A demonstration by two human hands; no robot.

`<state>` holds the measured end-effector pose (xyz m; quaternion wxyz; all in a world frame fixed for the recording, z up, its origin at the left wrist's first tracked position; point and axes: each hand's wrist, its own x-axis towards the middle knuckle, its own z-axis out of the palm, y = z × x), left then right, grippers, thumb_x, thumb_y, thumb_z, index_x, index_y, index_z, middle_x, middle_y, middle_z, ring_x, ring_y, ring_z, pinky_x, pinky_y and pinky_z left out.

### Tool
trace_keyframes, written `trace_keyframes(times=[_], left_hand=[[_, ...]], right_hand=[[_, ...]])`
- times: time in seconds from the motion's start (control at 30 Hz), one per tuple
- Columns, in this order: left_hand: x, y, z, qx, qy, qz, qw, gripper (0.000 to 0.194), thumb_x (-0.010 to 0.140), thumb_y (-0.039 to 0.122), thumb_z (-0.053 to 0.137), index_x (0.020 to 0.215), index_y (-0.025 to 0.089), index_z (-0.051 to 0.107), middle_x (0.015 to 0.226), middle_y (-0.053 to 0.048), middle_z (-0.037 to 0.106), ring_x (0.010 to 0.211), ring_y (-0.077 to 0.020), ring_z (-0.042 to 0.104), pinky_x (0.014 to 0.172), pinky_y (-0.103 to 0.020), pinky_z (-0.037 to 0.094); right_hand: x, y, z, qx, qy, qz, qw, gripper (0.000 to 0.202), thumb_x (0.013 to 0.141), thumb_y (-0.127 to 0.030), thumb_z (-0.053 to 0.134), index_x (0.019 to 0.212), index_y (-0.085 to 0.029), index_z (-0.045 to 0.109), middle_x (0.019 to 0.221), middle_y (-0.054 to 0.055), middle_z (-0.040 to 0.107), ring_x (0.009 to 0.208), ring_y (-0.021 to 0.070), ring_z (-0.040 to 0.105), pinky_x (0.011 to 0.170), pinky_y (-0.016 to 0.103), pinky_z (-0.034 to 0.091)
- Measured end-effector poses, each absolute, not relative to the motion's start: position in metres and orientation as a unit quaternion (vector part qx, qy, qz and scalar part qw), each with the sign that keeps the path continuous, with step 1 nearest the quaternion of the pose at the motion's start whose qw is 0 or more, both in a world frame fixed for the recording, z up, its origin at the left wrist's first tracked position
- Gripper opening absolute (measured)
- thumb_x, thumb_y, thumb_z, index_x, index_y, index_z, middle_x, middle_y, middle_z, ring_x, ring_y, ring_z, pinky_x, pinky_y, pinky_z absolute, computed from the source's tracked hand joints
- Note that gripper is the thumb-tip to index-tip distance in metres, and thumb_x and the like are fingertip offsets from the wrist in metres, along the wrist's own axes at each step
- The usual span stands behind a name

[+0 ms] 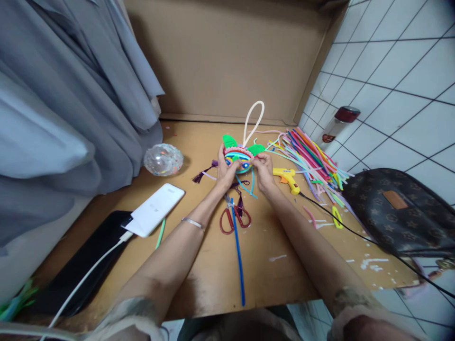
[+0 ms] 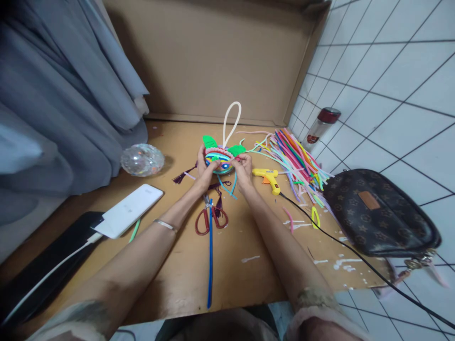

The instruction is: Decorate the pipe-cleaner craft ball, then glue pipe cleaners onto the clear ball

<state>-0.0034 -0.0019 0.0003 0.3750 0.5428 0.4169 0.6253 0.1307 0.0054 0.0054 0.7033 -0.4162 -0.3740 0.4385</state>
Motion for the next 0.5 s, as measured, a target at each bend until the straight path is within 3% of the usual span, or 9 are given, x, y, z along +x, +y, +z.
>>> trace_keyframes(times=[0.23,0.5], left_hand=[[-0.0016,0.0058,-0.0035,0.555,0.404,0.619,0.382,0.105,0.065,0.036,0.086,0.155,0.028,0.033,0.164,-0.01,0.036,0.152,-0.0352,0.033,0.126,-0.046,0.029],[-0.0025,0.0046,-0.0021,0.561,0.403,0.622,0.37,0.104,0.065,0.036,0.086,0.155,0.028,0.033,0.162,-0.011,0.039,0.15,-0.0345,0.038,0.124,-0.045,0.032]], right_hand=[[0.1317,0.0084,0.0018,-0.412,-0.383,0.423,0.71,0.046,0.053,-0.025,0.078,0.087,-0.026,0.047,0.078,-0.009,0.055,0.076,0.0124,0.056,0.073,0.027,0.048],[0.1334,0.0069,0.0018,-0.403,-0.398,0.427,0.705,0.049,0.055,-0.029,0.081,0.089,-0.026,0.046,0.079,-0.008,0.056,0.077,0.0113,0.056,0.074,0.025,0.047]])
